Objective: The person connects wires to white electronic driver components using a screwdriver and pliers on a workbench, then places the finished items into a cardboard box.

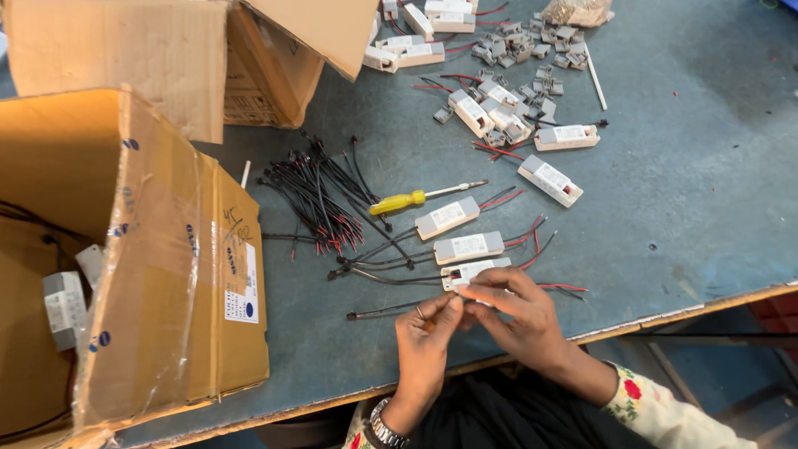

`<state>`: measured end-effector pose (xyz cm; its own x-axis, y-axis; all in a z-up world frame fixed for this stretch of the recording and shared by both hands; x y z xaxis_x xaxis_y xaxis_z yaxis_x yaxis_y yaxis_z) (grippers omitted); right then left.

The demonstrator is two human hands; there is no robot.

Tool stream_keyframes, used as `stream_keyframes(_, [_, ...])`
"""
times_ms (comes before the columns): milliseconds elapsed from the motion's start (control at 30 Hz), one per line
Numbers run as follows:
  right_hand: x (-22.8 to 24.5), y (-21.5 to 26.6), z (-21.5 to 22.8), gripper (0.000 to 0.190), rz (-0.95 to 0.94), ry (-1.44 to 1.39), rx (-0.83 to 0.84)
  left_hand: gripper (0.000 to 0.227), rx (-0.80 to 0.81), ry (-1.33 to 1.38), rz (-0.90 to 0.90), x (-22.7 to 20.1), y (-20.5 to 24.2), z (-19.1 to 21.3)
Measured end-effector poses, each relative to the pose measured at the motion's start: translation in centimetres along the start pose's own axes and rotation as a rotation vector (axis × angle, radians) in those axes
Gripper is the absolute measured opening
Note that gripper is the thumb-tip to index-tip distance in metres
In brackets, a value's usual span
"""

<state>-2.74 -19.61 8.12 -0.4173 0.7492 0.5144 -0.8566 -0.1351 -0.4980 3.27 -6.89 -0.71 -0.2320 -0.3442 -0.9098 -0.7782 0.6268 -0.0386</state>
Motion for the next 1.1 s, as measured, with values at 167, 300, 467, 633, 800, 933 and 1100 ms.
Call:
stream_keyframes(167, [-0.1, 0.0, -0.1, 0.047, 0.025, 0.035, 0.041, 0.031, -0.019, 0.056, -0.004, 1.1, 0.1, -0.4])
stream_keyframes(300, [-0.4, 0.8, 0.4, 0.048, 0.048, 0.050, 0.098, 0.031, 0.069, -0.053, 0.034, 0.9, 0.4, -1.1])
stream_keyframes(467, [-3.4, 0.9, 3.8, 0.042, -0.129, 0.004, 0.038, 0.016, -0.021, -0.831, -0.425, -5.7, 1.5, -0.2])
stream_keyframes(633, [-4.2, -0.6, 3.4, 0.043, -0.276, -0.031, 0.242, 0.011, -0.059, -1.092, -0.360, -5.4, -0.1, 1.6])
stream_keyframes(800, [-2.4, -2.7, 0.3, 0.040, -0.135, 0.075, 0.412, 0.004, -0.034, -1.173, -0.274, -4.3, -0.3, 1.7])
stream_keyframes(933, [-2.3, -4.6, -1.2, 0.039, -0.075, 0.168, 0.515, 0.005, -0.045, -1.077, -0.263, -4.0, -0.3, 2.2])
stream_keyframes(1100, [-2.5, -5.9, -2.7, 0.039, -0.101, 0.176, 0.599, 0.013, -0.096, -1.185, -0.325, -4.6, -2.1, 2.7])
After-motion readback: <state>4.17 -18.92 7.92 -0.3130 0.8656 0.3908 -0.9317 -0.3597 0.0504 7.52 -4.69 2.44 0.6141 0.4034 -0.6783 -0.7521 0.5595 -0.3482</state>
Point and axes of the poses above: each hand's wrist, its own y-axis away from the middle knuckle, its own z-axis out of the back of the hand, x = y × z, the point moved 7 cm from there along -y, towards the middle knuckle, and after that the axes turned 14 degrees about x, right-handed, at the moved point
